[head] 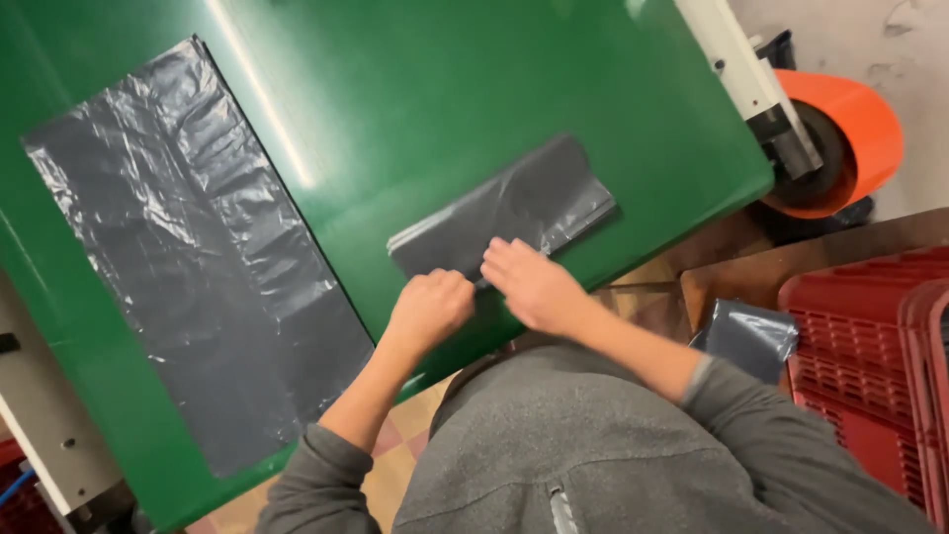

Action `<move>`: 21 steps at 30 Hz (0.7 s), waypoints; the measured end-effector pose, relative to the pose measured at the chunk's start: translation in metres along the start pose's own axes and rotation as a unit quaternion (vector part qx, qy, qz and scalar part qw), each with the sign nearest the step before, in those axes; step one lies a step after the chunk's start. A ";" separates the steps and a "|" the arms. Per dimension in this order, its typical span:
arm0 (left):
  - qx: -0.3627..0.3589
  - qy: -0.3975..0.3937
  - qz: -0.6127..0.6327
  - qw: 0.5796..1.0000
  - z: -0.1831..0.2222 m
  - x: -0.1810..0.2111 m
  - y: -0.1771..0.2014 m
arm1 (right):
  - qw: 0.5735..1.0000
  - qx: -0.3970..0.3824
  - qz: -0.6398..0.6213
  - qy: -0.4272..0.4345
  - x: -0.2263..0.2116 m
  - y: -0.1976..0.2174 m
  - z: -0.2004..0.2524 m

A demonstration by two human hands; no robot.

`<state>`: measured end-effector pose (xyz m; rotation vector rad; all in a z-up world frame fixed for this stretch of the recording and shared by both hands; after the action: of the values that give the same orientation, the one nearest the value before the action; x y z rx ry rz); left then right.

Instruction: Folding black plastic bags and placing them into a red storage crate on a manufacturing workbench.

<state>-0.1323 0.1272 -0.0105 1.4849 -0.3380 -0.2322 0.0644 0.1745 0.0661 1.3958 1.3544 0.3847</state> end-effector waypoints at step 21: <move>0.230 0.306 0.266 0.885 -0.070 0.018 0.012 | 0.816 0.221 -0.304 -0.439 0.102 0.009 0.117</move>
<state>-0.0913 0.1872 -0.0007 1.7729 -0.2785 0.7991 0.1941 0.2101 -0.0117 1.1487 1.0165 -0.9645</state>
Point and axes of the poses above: each hand's wrist, its own z-axis away from the middle knuckle, its own y-axis out of the back of the hand, x = y × z, the point moved 3 cm from there along -z, towards the middle knuckle, and after that the axes turned 7 degrees about y, right-handed, at the moved point
